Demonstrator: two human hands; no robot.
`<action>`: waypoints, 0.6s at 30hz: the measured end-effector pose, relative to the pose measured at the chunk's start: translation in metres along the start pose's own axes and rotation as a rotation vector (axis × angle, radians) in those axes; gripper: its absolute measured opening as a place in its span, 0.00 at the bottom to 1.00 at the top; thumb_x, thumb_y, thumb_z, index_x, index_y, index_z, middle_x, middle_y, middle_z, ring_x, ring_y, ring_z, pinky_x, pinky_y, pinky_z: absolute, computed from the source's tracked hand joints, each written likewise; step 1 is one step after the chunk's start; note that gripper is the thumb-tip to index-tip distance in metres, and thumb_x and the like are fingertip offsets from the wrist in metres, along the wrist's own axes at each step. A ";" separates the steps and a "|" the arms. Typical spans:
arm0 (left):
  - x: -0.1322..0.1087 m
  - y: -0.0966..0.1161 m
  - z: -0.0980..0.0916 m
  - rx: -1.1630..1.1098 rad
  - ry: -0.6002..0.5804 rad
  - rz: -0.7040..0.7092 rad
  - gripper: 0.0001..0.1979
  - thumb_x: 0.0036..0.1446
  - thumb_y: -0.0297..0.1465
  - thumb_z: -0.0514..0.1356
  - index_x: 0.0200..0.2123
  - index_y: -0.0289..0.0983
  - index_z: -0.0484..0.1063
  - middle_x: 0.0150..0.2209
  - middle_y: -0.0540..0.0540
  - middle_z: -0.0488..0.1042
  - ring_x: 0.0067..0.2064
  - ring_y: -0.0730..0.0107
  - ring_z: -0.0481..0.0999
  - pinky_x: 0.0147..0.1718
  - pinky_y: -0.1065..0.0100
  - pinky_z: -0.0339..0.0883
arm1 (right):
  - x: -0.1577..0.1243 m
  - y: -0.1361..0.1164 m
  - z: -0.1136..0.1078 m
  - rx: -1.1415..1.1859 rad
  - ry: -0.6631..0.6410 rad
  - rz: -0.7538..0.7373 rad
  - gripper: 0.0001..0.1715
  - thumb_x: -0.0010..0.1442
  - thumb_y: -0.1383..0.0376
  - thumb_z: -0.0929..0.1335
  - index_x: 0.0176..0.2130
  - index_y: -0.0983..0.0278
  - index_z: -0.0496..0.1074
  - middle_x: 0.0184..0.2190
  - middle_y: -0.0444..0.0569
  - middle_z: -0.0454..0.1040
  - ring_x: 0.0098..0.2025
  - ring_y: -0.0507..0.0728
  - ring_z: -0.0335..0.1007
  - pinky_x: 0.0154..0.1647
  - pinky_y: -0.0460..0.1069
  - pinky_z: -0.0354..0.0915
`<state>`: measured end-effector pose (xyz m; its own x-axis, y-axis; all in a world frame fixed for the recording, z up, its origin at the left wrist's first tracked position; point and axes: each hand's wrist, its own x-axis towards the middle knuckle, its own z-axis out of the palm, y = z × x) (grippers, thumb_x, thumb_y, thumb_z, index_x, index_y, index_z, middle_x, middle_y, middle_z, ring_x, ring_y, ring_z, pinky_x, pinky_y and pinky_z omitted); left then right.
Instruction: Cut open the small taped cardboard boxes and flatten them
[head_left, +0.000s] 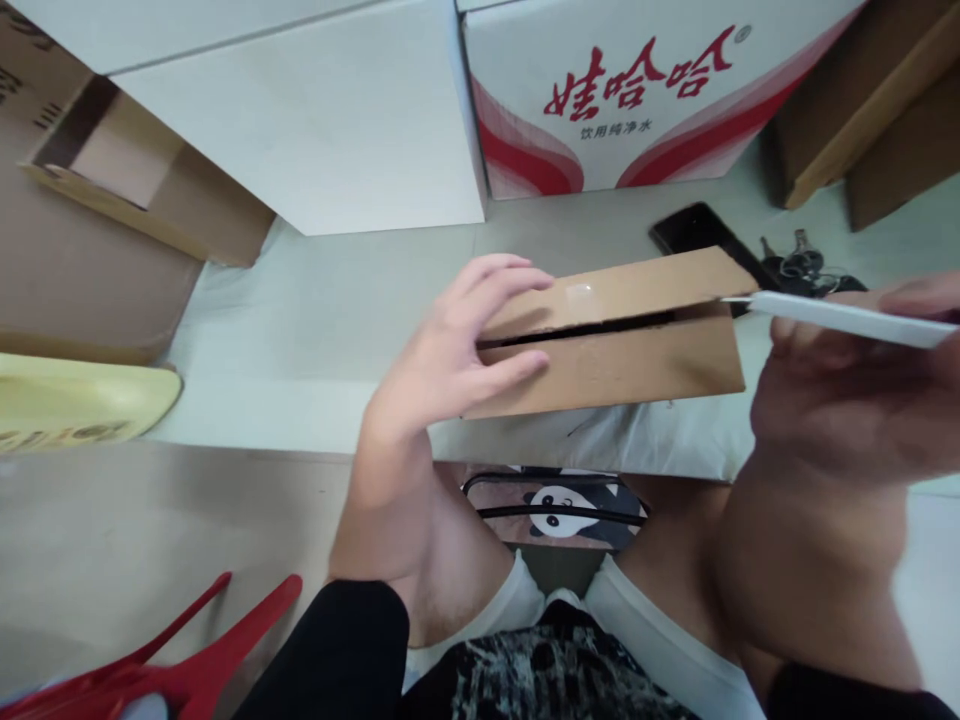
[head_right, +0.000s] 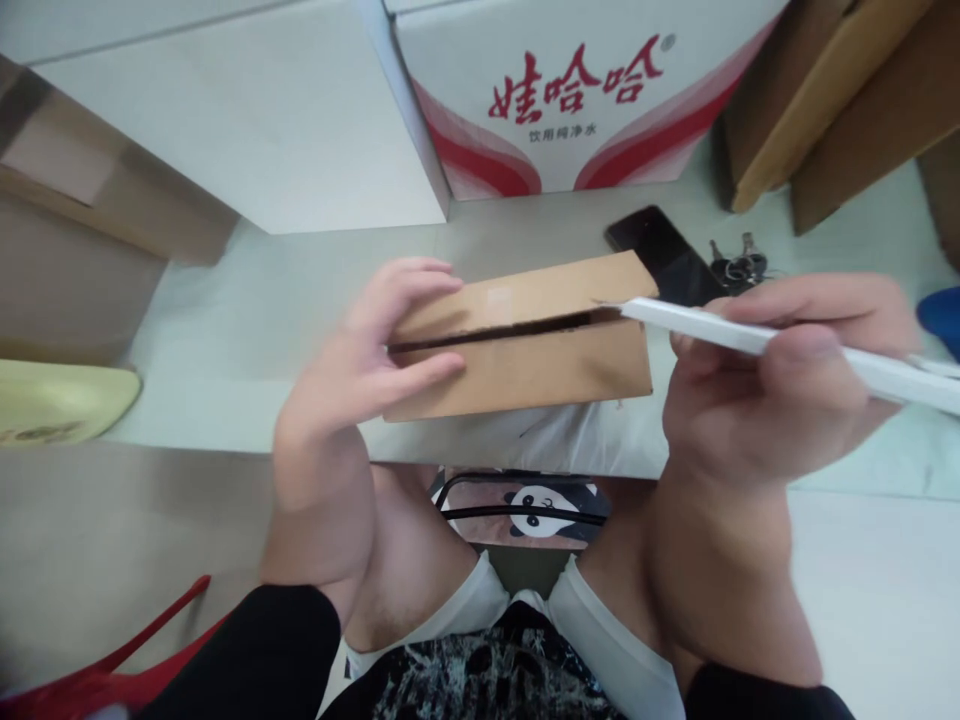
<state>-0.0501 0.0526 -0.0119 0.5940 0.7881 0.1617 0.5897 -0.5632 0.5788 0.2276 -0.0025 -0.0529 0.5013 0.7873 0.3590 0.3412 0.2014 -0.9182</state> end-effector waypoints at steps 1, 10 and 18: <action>-0.001 -0.005 -0.002 -0.018 0.033 -0.031 0.25 0.64 0.43 0.63 0.62 0.44 0.70 0.64 0.40 0.72 0.66 0.54 0.71 0.63 0.53 0.69 | 0.002 0.005 0.000 0.019 0.017 0.007 0.13 0.56 0.54 0.70 0.34 0.60 0.74 0.24 0.43 0.74 0.21 0.53 0.70 0.19 0.46 0.61; 0.007 -0.020 0.003 -0.303 0.288 -0.251 0.24 0.63 0.57 0.60 0.41 0.42 0.79 0.41 0.46 0.83 0.45 0.59 0.82 0.46 0.57 0.79 | 0.018 0.057 0.026 0.409 0.393 0.101 0.16 0.55 0.52 0.58 0.36 0.59 0.63 0.21 0.44 0.73 0.14 0.51 0.61 0.13 0.44 0.48; -0.003 -0.043 -0.018 -0.585 0.683 -0.273 0.24 0.54 0.60 0.67 0.38 0.47 0.75 0.33 0.68 0.79 0.48 0.70 0.80 0.53 0.53 0.79 | 0.000 0.071 0.032 0.001 -0.020 0.055 0.18 0.52 0.58 0.67 0.43 0.58 0.66 0.32 0.44 0.76 0.28 0.52 0.70 0.29 0.47 0.66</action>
<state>-0.0872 0.0784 -0.0231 -0.0837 0.9541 0.2874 0.1822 -0.2689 0.9458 0.2257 0.0303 -0.1235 0.5032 0.8087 0.3047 0.3130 0.1581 -0.9365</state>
